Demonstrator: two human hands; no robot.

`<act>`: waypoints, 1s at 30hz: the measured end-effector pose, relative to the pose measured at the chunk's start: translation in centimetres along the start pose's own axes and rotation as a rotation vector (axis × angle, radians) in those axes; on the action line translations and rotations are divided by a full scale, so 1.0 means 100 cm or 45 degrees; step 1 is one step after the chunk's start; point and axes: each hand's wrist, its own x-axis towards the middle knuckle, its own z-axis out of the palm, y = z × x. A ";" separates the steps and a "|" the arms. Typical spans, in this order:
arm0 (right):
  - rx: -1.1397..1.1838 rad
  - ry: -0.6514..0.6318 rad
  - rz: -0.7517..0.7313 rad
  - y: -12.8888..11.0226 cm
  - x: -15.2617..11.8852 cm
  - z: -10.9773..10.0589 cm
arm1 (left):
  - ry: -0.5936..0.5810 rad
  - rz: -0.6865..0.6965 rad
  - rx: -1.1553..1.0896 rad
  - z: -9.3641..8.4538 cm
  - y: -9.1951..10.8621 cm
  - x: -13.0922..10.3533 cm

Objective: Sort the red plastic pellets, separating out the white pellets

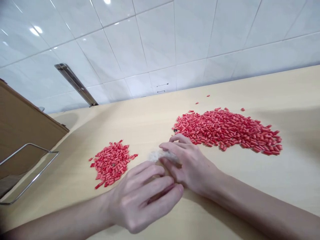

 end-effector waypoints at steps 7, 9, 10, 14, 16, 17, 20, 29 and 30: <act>0.019 -0.060 -0.085 -0.001 0.002 0.000 | -0.073 -0.607 0.071 -0.018 -0.019 0.000; 0.028 -0.019 -0.067 -0.003 0.004 -0.001 | -0.219 -0.912 0.016 -0.033 -0.035 0.003; 0.043 0.013 -0.051 -0.004 0.005 -0.001 | -0.357 -0.998 -0.027 -0.040 -0.044 0.003; 0.076 0.108 0.052 -0.006 0.008 -0.004 | -0.601 -1.179 -0.103 -0.058 -0.070 -0.008; 0.080 0.094 0.080 -0.006 0.009 -0.004 | -0.596 -1.186 -0.103 -0.060 -0.071 -0.015; 0.085 0.085 0.086 -0.006 0.009 -0.004 | -0.600 -1.177 -0.110 -0.060 -0.068 -0.017; 0.104 0.073 0.104 -0.006 0.009 -0.004 | -0.625 -1.112 -0.159 -0.058 -0.053 -0.017; 0.141 0.098 0.133 -0.006 0.008 -0.003 | -0.570 -1.037 -0.178 -0.072 -0.055 -0.006; 0.143 0.098 0.133 -0.006 0.008 -0.003 | -0.557 -1.064 -0.127 -0.074 -0.057 -0.009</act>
